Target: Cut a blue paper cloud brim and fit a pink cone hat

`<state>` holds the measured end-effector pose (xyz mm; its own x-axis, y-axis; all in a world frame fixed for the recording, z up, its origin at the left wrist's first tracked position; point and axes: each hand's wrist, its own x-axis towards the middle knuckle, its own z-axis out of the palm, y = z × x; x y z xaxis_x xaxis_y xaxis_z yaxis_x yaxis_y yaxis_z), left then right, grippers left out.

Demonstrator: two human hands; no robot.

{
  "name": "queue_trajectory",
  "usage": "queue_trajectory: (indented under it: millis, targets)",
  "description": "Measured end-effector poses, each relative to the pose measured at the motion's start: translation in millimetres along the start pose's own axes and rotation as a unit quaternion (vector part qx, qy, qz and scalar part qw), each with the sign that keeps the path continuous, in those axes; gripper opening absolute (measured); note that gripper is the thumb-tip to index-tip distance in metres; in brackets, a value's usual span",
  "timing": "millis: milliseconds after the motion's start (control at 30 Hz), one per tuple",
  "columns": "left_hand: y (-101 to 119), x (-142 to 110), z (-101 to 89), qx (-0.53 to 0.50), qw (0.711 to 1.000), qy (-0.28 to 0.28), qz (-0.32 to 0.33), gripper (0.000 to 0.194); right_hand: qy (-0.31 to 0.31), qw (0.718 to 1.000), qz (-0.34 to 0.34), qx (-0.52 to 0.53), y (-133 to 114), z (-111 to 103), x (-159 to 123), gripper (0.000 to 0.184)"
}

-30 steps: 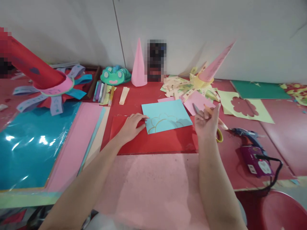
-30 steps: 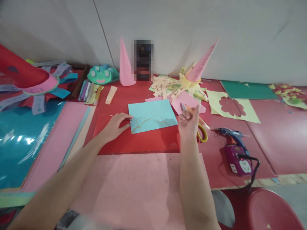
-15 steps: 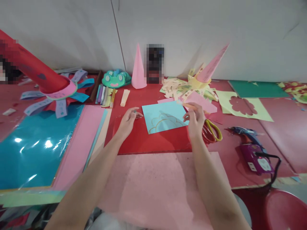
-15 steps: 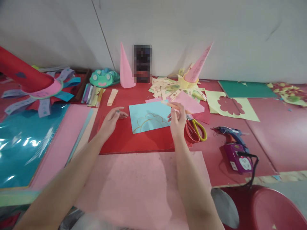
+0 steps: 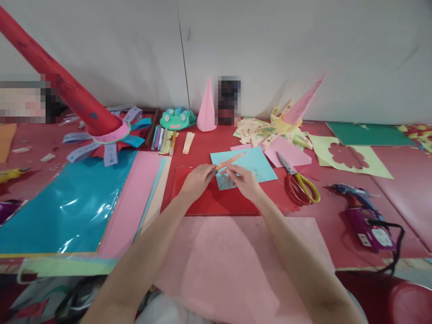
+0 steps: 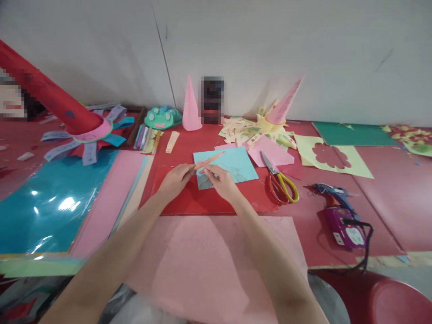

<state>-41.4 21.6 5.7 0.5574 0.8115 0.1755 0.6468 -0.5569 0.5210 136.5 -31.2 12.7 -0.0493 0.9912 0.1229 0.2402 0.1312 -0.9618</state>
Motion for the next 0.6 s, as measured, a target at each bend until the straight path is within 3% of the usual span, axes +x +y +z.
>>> queue_trajectory:
  millis: [100,233,333,467,533,600]
  targets:
    - [-9,1,-11.9,0.059,0.989,0.093,-0.094,0.028,0.043,0.999,0.006,0.001,-4,-11,-4,0.037]
    - [-30,1,-32.8,0.108,0.95,0.214,-0.198,0.03,0.112,0.992,0.04,-0.037,1,-40,-10,0.045]
    - [-43,0,-41.6,0.118,0.934,0.217,-0.258,0.037,0.199,0.973,0.082,-0.079,10,-71,-14,0.047]
    - [-43,0,-41.5,0.143,0.926,0.201,-0.286,0.041,0.341,0.911,0.137,-0.188,16,-115,-23,0.035]
    - [-37,0,-38.4,0.162,0.933,0.203,-0.25,0.036,0.382,0.867,0.155,-0.28,15,-132,-31,0.031]
    - [-29,0,-33.9,0.17,0.946,0.199,-0.193,0.03,0.377,0.825,0.192,-0.374,15,-144,-39,0.029]
